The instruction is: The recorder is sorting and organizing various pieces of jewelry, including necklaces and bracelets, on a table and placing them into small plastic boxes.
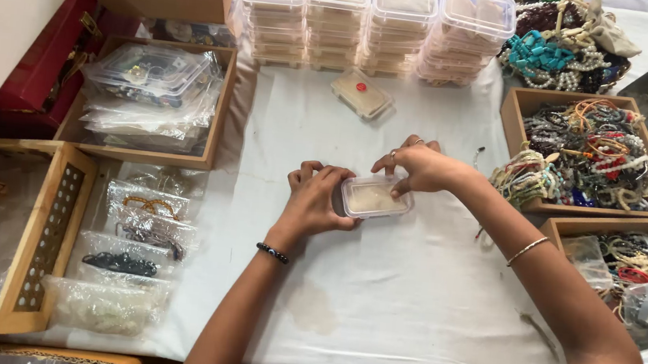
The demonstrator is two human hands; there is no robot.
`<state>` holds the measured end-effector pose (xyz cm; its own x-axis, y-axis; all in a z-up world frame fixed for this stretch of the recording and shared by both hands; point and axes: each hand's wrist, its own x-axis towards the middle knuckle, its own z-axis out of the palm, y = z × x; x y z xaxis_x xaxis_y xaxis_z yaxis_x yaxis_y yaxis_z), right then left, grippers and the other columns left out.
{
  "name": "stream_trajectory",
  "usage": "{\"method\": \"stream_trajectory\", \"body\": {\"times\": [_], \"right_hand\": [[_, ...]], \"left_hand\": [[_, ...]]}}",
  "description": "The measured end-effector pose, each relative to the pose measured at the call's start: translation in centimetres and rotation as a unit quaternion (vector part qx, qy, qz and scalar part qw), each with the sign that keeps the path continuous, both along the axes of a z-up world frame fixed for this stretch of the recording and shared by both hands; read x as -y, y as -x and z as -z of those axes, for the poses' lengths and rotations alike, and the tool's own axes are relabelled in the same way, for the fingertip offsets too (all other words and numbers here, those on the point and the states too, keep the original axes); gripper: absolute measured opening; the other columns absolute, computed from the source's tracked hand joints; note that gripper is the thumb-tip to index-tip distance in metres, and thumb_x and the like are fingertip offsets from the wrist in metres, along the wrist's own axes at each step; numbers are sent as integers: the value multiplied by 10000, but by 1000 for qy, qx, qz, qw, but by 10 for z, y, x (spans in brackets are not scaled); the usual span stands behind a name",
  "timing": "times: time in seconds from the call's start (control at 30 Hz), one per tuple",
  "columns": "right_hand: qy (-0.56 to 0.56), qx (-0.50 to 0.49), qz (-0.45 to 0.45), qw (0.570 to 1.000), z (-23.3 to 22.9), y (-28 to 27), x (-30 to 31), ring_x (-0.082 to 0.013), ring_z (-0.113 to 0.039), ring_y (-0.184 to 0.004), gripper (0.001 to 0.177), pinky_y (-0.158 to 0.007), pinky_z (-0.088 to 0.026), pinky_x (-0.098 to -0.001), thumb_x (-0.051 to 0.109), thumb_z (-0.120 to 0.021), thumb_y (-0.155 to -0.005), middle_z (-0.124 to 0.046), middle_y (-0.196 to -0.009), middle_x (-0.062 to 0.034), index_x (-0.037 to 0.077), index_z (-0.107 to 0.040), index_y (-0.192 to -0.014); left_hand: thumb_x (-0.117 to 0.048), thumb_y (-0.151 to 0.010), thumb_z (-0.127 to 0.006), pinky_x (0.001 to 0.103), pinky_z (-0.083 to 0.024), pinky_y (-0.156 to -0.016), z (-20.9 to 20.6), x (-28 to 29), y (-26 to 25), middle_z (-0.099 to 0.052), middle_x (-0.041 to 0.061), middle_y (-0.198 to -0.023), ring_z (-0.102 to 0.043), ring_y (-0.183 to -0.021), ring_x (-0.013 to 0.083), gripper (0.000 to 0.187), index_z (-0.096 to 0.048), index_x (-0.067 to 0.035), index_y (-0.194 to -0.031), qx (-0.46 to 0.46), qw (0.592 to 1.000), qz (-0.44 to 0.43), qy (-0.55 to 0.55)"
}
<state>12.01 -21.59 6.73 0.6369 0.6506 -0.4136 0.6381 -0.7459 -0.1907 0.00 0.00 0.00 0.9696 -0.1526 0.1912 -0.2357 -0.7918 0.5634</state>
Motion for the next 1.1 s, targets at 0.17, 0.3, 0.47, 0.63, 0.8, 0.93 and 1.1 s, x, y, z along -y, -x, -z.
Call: {"method": "stream_trajectory", "body": {"times": [0.17, 0.3, 0.47, 0.63, 0.8, 0.93, 1.1], "right_hand": [[-131, -80, -62, 986, 22, -8, -2, -273, -619, -1172, 894, -963, -516, -400, 90, -811, -658, -666, -1190, -51, 310, -500, -1467], [28, -200, 139, 969, -88, 48, -38, -422, -734, -1082, 879, -989, -557, -392, 192, -650, -960, -748, -1246, -188, 369, -183, -1683], [110, 144, -76, 981, -51, 33, -35, -351, -581, -1270, 1013, -990, -502, -445, 106, -704, -827, -547, -1498, -147, 408, -190, -1646], [-11, 127, -325, 937, -13, 15, -59, -300, -471, -1397, 1164, -1031, -421, -465, 351, -972, -580, -458, -1625, -68, 344, -367, -1574], [-132, 196, -151, 960, -68, -64, -104, -296, -639, -1129, 690, -939, -534, -434, 171, -896, -643, -659, -1268, -78, 210, -659, -1290], [-341, 269, -156, 887, -96, -174, -152, -367, -656, -1137, 898, -999, -528, -436, 256, -941, -648, -687, -1259, -205, 73, -580, -1449], [-229, 202, 15, 952, -129, -206, -202, -340, -665, -1116, 926, -1010, -505, -426, 257, -889, -684, -725, -1175, -188, 270, -526, -1535]], "left_hand": [[-456, -489, -896, 500, -283, -1044, -1, 4, -1, -607, 43, -1260, -406, -1280, 343, 824, -645, -155, -1214, -21, 999, -35, -31], [-288, -634, -841, 512, -358, -1026, 13, -5, -6, -549, 117, -1380, -402, -1275, 363, 671, -657, -129, -1260, 119, 990, -71, 38], [-98, -922, -596, 376, -516, -902, 13, -14, -9, -508, 146, -1343, -549, -1108, 287, 441, -561, -55, -1360, 125, 923, -220, 291], [-72, -1018, -546, 312, -535, -788, 19, -24, -17, -609, 113, -1232, -624, -953, 165, 299, -603, -44, -1310, 190, 889, -251, 333], [-156, -1041, -487, 271, -370, -561, 31, -41, -23, -472, 28, -846, -408, -630, 91, 270, -557, -58, -1283, 109, 724, -332, 594], [-166, -1035, -470, 253, -404, -606, 35, -36, -22, -492, 1, -902, -433, -672, 70, 280, -518, -65, -1291, 164, 757, -332, 539], [-189, -1065, -463, 264, -418, -667, 29, -35, -20, -496, 8, -914, -430, -737, 66, 289, -523, -37, -1303, 172, 789, -332, 488]]}}
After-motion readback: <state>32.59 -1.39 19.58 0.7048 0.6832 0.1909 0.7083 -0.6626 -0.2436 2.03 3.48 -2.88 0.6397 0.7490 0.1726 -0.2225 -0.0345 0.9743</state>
